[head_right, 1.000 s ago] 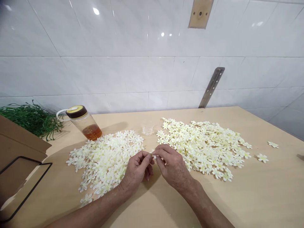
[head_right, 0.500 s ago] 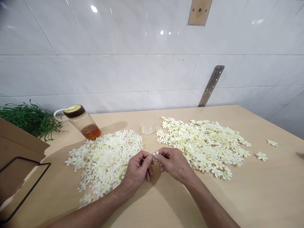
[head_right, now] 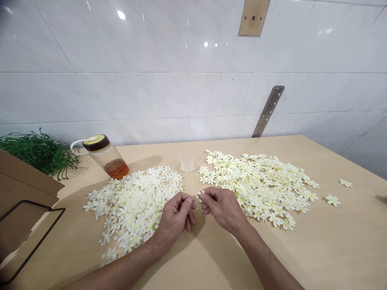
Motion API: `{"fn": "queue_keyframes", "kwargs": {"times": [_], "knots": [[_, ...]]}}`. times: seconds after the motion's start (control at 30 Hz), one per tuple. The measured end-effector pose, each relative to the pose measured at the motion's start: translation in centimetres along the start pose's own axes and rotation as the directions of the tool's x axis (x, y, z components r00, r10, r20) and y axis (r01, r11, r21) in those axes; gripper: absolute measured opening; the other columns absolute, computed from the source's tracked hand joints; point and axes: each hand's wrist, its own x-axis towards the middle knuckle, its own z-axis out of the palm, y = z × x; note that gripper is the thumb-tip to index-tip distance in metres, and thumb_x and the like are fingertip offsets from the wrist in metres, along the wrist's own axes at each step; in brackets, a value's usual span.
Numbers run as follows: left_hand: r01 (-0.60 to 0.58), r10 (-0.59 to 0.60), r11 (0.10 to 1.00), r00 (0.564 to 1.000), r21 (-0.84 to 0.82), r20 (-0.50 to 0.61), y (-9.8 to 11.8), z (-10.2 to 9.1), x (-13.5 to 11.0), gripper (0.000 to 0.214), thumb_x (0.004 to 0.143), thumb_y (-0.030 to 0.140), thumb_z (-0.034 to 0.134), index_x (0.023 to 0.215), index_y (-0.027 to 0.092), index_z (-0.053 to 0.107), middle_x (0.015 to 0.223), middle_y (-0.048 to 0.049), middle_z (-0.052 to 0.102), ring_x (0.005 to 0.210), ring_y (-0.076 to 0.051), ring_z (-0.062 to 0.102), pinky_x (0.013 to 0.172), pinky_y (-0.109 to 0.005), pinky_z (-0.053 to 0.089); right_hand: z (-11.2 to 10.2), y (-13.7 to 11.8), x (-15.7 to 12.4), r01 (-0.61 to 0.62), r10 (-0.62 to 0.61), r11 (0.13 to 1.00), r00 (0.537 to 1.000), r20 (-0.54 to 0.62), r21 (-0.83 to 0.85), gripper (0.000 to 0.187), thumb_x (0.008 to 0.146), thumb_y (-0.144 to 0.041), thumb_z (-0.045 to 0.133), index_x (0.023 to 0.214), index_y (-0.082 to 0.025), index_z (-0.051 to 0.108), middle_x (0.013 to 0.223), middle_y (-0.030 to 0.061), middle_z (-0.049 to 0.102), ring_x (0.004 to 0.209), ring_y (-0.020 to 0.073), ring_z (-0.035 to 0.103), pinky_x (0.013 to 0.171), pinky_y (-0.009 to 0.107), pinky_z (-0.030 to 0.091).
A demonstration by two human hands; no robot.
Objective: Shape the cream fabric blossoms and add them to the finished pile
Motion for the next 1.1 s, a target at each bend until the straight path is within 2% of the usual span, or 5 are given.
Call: {"fn": "queue_keyframes", "kwargs": {"times": [0.27, 0.53, 0.7, 0.9, 1.1], "knots": [[0.011, -0.011, 1.000, 1.000, -0.013, 0.015, 0.6, 0.0, 0.0, 0.031, 0.089, 0.047, 0.051, 0.083, 0.017, 0.054, 0.047, 0.0040, 0.053, 0.035, -0.008, 0.046, 0.035, -0.017, 0.036, 0.1, 0.6, -0.1, -0.040, 0.039, 0.998, 0.999, -0.026, -0.045, 0.027, 0.081, -0.047, 0.062, 0.081, -0.019, 0.063, 0.062, 0.0003, 0.065, 0.056, 0.0149, 0.061, 0.054, 0.025, 0.050], [0.021, -0.020, 0.999, 1.000, -0.050, 0.018, 0.4, 0.0, 0.0, 0.032, 0.086, 0.049, 0.054, 0.084, 0.017, 0.057, 0.053, 0.0011, 0.056, 0.041, -0.011, 0.051, 0.036, -0.018, 0.039, 0.5, -1.6, -1.0, 0.101, -0.068, 0.977, 0.983, 0.170, -0.189, 0.019, 0.089, -0.028, 0.046, 0.107, -0.024, 0.049, 0.070, -0.0005, 0.069, 0.066, 0.0173, 0.067, 0.063, 0.028, 0.052], [0.026, -0.026, 0.999, 1.000, -0.028, 0.009, 0.1, 0.0, -0.1, 0.032, 0.086, 0.049, 0.053, 0.083, 0.018, 0.056, 0.048, 0.0035, 0.053, 0.036, -0.009, 0.045, 0.035, -0.018, 0.037, -1.1, -3.4, -0.3, 0.224, -0.132, 0.869, 0.964, 0.229, -0.442, 0.017, 0.087, -0.031, 0.051, 0.100, -0.025, 0.059, 0.080, 0.0031, 0.071, 0.075, 0.0207, 0.067, 0.064, 0.029, 0.047], [0.019, -0.020, 0.999, 0.999, 0.027, 0.046, 0.0, 0.1, -0.4, 0.029, 0.087, 0.046, 0.053, 0.079, 0.018, 0.055, 0.050, 0.0037, 0.054, 0.038, -0.008, 0.045, 0.038, -0.017, 0.034, -2.9, -8.7, 6.4, 0.177, -0.282, 0.636, 0.959, -0.013, -0.751, 0.024, 0.088, -0.038, 0.052, 0.078, -0.023, 0.068, 0.072, 0.0020, 0.070, 0.063, 0.0180, 0.061, 0.060, 0.029, 0.040], [0.025, -0.027, 0.999, 0.998, 0.046, 0.050, 0.3, 0.1, -0.3, 0.023, 0.087, 0.039, 0.054, 0.078, 0.018, 0.057, 0.049, 0.0039, 0.052, 0.041, -0.009, 0.048, 0.042, -0.018, 0.036, -1.0, -10.6, 14.8, 0.199, -0.145, 0.492, 0.979, 0.146, -0.847, 0.015, 0.074, -0.031, 0.069, 0.064, -0.020, 0.069, 0.070, 0.0054, 0.069, 0.064, 0.0194, 0.061, 0.054, 0.028, 0.040]]}}
